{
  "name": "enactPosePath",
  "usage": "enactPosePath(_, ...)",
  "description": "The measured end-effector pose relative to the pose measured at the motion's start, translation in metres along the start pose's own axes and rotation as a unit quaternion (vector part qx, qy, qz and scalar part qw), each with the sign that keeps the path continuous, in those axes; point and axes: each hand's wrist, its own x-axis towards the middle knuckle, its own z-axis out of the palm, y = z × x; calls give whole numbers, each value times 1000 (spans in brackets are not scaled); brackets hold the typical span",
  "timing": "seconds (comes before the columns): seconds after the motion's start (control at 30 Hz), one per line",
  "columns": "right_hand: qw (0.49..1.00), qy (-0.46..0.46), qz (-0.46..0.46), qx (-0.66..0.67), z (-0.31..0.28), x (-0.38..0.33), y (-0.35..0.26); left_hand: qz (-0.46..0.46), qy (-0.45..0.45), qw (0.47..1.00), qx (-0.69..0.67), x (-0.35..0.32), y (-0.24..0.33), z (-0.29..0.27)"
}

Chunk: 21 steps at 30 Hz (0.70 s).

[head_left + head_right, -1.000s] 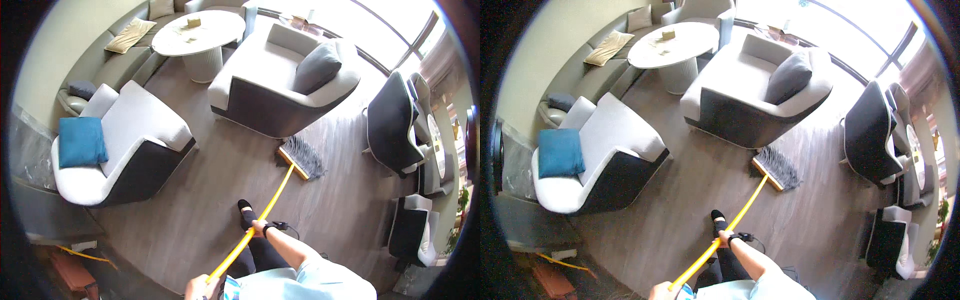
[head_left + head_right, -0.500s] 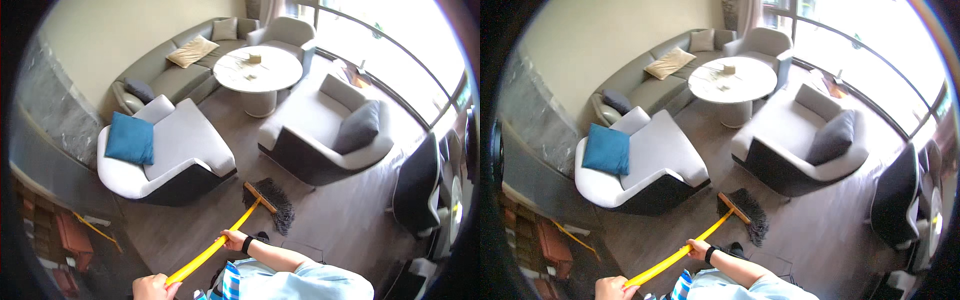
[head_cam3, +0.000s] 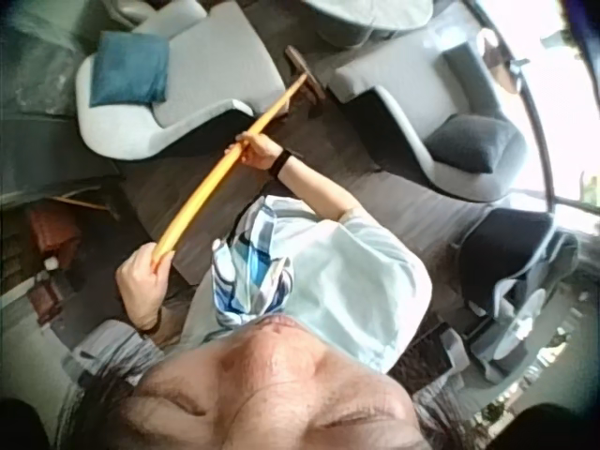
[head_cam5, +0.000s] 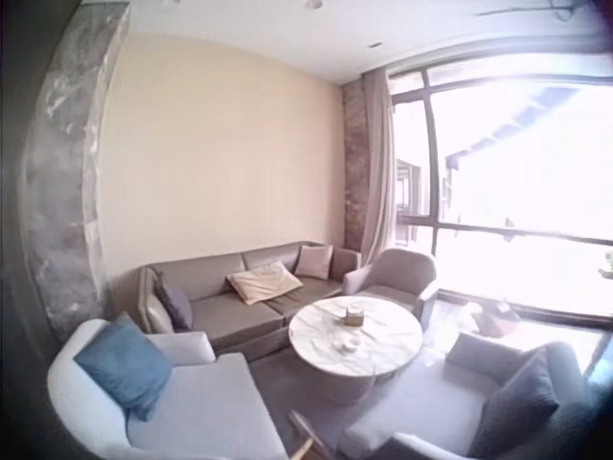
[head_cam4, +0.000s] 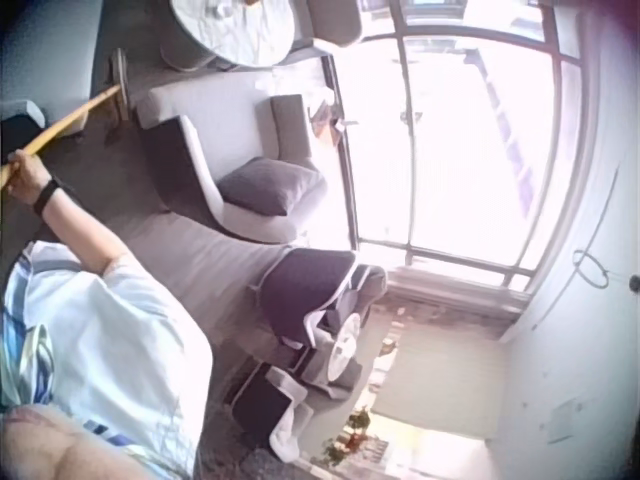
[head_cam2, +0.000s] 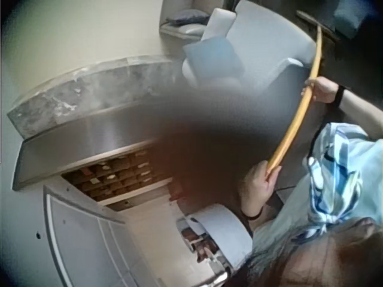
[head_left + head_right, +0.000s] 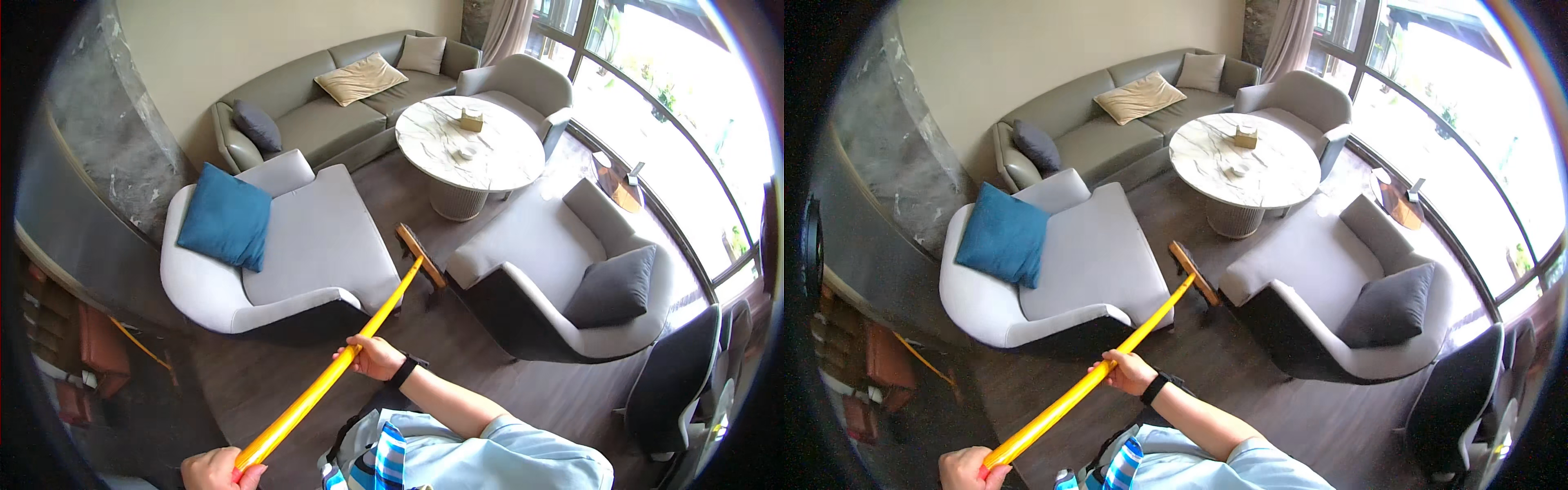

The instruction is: Sweeping the floor in a hotel lobby lounge area using a flat mop/sweeper.

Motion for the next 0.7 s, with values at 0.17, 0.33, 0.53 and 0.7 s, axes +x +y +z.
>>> enactPosePath(0.17,997,68,-5,-37,-12,52,-52,-3,-57,996,-63,67,-8,23)
enactPosePath(0.33,974,219,1,-61,-64,110,-82,-7,-105,988,-109,144,-12,66)
enactPosePath(0.53,945,315,46,-79,-118,154,-131,-68,-261,956,-112,250,-13,110)
enactPosePath(0.7,963,254,83,-29,-102,181,-165,-60,-245,961,-116,319,-41,77)
